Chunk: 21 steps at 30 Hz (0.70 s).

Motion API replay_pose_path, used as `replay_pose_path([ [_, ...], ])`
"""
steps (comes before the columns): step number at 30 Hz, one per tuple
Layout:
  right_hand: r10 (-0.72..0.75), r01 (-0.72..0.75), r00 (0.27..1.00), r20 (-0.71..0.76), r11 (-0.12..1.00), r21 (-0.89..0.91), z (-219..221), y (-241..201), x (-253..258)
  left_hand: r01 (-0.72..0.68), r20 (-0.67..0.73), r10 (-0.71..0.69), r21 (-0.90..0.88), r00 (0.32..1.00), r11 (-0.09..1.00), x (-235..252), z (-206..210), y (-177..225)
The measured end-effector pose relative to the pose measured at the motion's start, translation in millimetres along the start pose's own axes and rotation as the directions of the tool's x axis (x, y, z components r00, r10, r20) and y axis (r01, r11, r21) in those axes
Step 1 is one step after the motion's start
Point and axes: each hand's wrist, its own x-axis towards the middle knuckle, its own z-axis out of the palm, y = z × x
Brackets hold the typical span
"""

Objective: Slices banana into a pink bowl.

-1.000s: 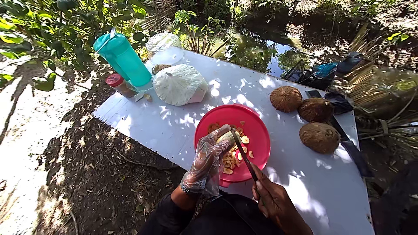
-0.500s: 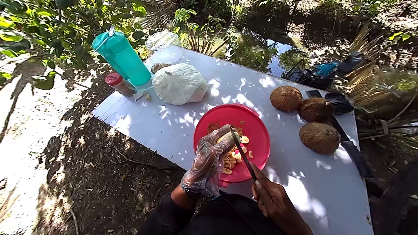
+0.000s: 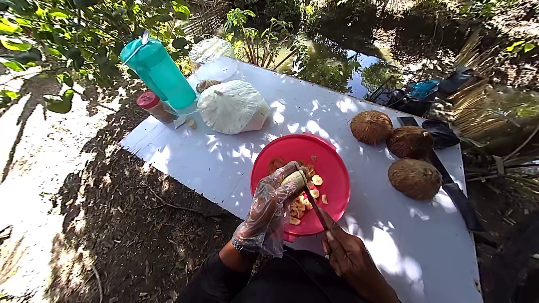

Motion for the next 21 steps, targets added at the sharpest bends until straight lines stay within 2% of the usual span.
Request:
replay_pose_path([
  [3, -0.021, 0.023, 0.999, -0.024, 0.997, 0.069, -1.6, -4.8, -0.5, -0.009, -0.023, 0.010, 0.048, 1.000, 0.999, 0.0, 0.4, 4.8],
  [7, -0.041, 0.042, 0.999, -0.012, 0.993, 0.107, -4.7, -7.5, -2.3, -0.010, -0.010, 0.010, 0.012, 1.000, 1.000, 2.2, -0.6, 2.6],
  [14, 0.006, -0.009, 0.999, 0.033, 0.995, 0.096, -2.5, -4.8, -2.9, -0.027, -0.027, 0.026, -0.031, 0.999, 0.999, -0.9, -2.4, -1.1],
  [17, 0.040, -0.048, 0.997, 0.061, 0.989, 0.141, -1.4, -5.5, -2.7, -0.050, 0.026, 0.050, -0.026, 0.998, 0.998, -0.7, -5.5, -1.1],
  [21, 0.029, -0.034, 0.999, 0.037, 0.988, 0.148, -1.2, -6.5, -2.4, -0.039, 0.012, 0.040, -0.081, 0.999, 0.996, -0.3, -8.7, -2.3],
])
